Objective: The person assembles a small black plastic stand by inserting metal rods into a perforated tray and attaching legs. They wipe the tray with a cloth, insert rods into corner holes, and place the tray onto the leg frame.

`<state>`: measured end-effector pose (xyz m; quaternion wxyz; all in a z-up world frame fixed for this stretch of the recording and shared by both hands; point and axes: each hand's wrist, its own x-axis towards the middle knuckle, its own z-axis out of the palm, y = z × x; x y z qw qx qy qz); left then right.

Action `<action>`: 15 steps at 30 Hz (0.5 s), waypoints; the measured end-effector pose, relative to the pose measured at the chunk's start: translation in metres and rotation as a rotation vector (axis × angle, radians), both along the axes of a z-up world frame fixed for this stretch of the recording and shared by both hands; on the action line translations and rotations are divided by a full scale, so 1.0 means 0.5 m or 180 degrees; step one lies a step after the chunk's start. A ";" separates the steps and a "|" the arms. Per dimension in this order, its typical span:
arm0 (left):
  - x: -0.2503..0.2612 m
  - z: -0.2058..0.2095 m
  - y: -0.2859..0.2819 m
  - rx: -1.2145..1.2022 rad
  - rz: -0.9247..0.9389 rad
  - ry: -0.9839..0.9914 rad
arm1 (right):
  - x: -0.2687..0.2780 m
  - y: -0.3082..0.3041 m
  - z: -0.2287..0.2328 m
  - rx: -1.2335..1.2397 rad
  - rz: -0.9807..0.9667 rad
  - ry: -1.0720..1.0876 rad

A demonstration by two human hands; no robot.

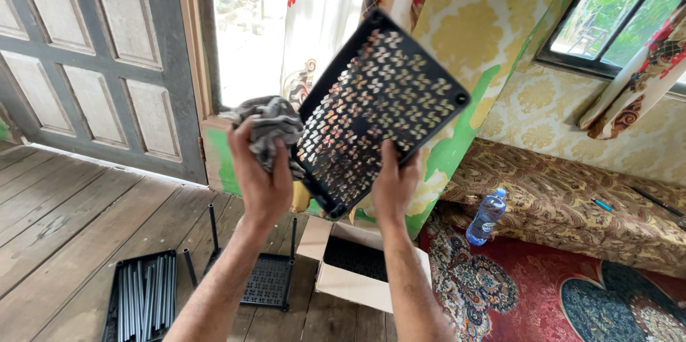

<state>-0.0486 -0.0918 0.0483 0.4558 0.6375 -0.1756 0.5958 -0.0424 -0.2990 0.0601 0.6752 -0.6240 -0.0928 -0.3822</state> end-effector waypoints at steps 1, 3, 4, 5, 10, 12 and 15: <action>0.001 -0.004 -0.003 0.0179 -0.0043 0.0113 | -0.007 0.016 0.000 -0.0018 0.0153 -0.0042; 0.000 -0.009 -0.014 0.0535 -0.0133 0.0334 | -0.023 0.051 0.003 -0.0055 0.0456 -0.0128; -0.002 -0.007 -0.018 0.0835 0.0065 0.0123 | -0.034 0.067 0.005 -0.0208 0.0484 0.0114; -0.005 -0.003 -0.023 0.1136 0.0265 -0.0083 | -0.049 0.082 0.004 -0.0362 0.0512 0.0358; -0.051 0.013 -0.016 0.1603 0.0581 -0.0061 | -0.095 0.132 0.007 -0.0693 0.0607 -0.0355; -0.051 0.022 -0.001 0.1730 0.0650 -0.0069 | -0.097 0.136 0.012 -0.0461 0.0858 -0.0430; -0.027 0.020 0.017 0.1783 0.1129 -0.0082 | -0.102 0.138 0.012 -0.0491 0.0792 -0.0553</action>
